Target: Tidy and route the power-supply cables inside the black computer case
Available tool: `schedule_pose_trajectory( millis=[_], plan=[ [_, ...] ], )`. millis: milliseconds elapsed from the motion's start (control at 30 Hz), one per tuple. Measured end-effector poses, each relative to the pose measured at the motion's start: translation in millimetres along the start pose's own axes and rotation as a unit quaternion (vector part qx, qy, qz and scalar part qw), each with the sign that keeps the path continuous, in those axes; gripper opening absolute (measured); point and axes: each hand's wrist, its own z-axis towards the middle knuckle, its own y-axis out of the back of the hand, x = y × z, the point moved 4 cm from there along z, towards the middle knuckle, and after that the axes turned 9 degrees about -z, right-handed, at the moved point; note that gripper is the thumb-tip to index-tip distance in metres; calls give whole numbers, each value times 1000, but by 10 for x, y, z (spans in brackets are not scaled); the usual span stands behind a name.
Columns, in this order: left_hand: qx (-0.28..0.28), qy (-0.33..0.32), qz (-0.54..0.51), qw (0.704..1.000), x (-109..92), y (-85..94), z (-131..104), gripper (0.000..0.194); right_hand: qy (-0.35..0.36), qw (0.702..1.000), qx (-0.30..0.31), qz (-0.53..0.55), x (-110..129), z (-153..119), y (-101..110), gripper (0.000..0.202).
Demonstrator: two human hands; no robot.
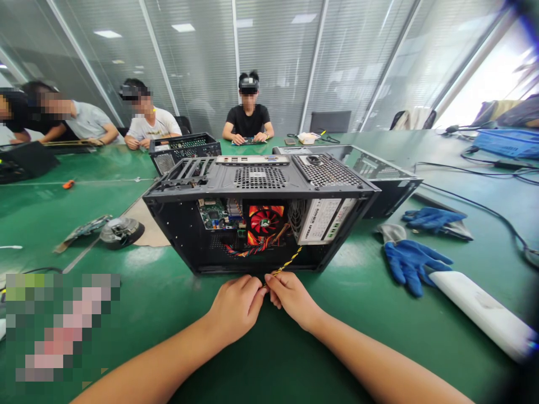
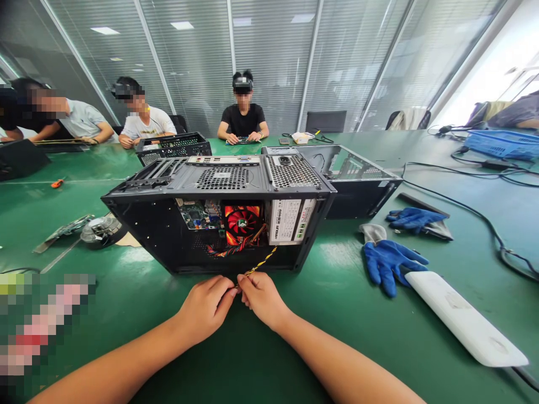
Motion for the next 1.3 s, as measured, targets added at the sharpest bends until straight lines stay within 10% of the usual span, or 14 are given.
schedule_pose_trajectory(
  millis=[300, 567, 633, 800, 933, 1100, 1300],
  plan=[
    [1, 94, -152, 984, 69, 5, 51, 26, -3, 1000, 12, 26, -14, -6, -1, 39],
    [93, 356, -554, 747, 202, -214, 57, 26, 29, 999, 21, -6, -30, -15, -16, 40],
    [92, 354, -540, 758, 206, -206, 56, 26, 21, 1000, 18, -1, -28, -18, -17, 40],
    [13, 168, -260, 951, 100, -17, 72, 25, 16, 1000, -3, 7, 1, -14, 2, 42],
    [-6, 59, -114, 992, -15, 40, 30, 20, 25, 1000, -7, 2, 20, -8, 9, 46],
    [29, 141, -217, 965, 75, -35, 55, 29, 32, 999, -5, -19, 18, -16, 10, 42],
    [105, 332, -488, 800, 197, -211, 63, 29, 32, 999, 10, -30, 37, -26, -2, 40]
  ],
)
